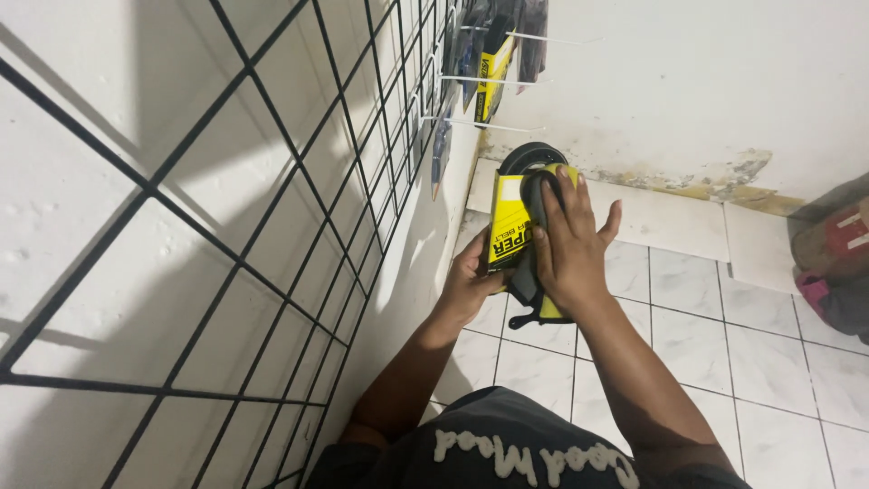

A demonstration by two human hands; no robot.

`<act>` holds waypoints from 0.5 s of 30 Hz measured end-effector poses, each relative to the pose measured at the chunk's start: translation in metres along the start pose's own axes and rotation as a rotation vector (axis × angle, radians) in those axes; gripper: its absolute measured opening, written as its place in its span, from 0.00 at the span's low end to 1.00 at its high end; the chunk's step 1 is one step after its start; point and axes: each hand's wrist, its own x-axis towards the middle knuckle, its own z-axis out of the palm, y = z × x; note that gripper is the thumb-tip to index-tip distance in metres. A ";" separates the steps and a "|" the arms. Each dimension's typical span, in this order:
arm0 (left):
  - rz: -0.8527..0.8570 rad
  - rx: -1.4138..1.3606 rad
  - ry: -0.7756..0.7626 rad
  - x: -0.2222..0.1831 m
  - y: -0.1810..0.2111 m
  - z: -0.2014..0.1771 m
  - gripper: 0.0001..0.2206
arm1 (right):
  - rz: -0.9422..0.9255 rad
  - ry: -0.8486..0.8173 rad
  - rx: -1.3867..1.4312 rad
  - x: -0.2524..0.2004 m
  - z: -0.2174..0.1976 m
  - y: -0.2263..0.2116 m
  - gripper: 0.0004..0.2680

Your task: The person holds a packaged scooter belt in one hand and wipes its surface with a yellow cloth in the other hand. The person repeatedly rubs the cloth over the packaging, turning the item to clean different sides.

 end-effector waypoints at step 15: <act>-0.012 -0.025 -0.013 0.004 -0.018 -0.013 0.37 | -0.006 -0.037 0.245 -0.018 0.013 -0.001 0.23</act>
